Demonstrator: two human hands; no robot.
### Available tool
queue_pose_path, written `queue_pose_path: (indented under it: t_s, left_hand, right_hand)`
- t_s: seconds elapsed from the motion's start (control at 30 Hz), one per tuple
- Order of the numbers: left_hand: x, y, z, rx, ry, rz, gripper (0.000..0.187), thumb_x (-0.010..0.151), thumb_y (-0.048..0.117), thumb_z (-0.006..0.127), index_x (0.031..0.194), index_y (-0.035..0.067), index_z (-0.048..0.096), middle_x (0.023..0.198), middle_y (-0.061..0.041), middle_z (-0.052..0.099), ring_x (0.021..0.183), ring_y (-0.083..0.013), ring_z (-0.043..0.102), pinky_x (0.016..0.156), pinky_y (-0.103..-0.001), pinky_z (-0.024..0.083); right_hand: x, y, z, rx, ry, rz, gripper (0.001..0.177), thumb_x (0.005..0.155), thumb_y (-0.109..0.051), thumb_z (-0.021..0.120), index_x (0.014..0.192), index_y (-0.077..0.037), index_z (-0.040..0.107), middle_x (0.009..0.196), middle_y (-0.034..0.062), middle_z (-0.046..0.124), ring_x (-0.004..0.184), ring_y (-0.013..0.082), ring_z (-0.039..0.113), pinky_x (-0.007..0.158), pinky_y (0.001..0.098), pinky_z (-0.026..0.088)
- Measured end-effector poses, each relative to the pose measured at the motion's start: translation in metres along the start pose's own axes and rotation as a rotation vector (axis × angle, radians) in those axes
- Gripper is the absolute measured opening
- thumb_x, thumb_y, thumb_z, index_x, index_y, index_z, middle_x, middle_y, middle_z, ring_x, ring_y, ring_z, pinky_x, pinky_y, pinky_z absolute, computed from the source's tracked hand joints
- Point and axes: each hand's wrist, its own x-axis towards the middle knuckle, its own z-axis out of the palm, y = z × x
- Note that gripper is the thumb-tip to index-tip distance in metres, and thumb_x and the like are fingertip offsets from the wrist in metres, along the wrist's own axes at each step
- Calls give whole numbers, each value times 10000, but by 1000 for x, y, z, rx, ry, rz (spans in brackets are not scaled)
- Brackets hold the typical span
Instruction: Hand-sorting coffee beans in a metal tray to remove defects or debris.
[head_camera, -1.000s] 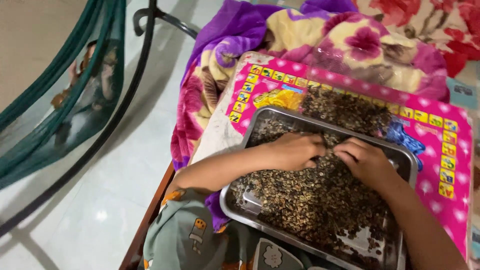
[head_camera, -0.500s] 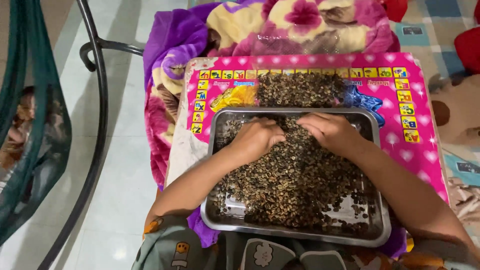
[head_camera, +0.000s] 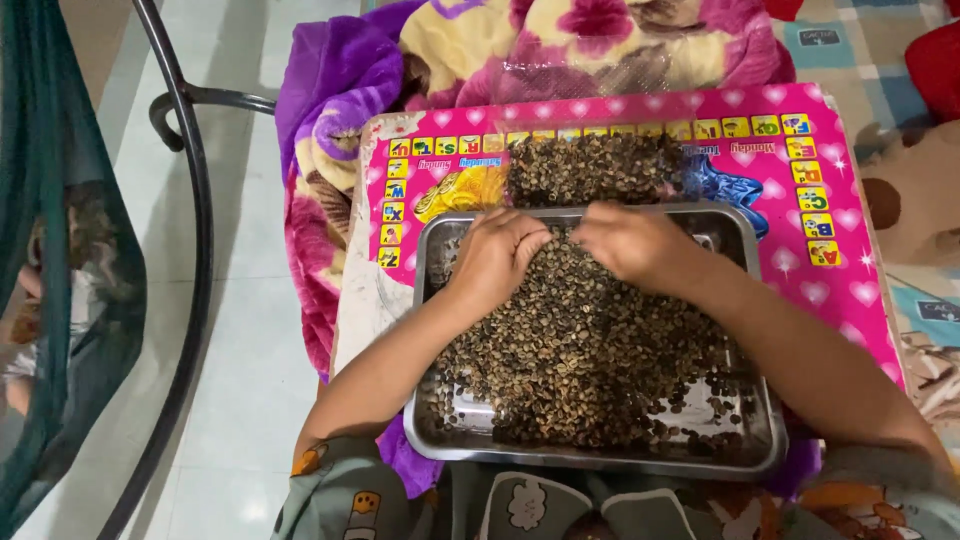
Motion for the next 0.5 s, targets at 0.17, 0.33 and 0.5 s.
queue_pose_path:
  t_s: [0.17, 0.33, 0.5]
  left_hand:
    - [5, 10, -7, -47, 32, -24, 200, 982, 261, 660, 842, 122, 691, 714, -70, 680, 789, -318, 666, 777, -402, 490]
    - [7, 12, -8, -38, 46, -6, 271, 980, 252, 663, 750, 109, 641, 617, -71, 618, 695, -321, 635, 734, -401, 486]
    - [7, 3, -2, -117, 21, -41, 247, 962, 214, 682, 746, 95, 663, 582, -88, 624, 650, -348, 624, 697, -416, 495]
  right_hand:
    - [-5, -2, 19, -251, -209, 17, 128, 974, -220, 638, 1001, -97, 659, 976, 41, 610, 912, 299, 693, 673, 432, 606]
    - [-4, -8, 9, -201, -132, -59, 133, 1002, -137, 562, 893, -84, 616, 860, 36, 585, 832, 287, 688, 632, 372, 600]
    - [-4, -9, 1, 23, 41, 47, 81, 980, -147, 605, 914, -128, 649, 760, 44, 595, 724, 287, 661, 603, 391, 557]
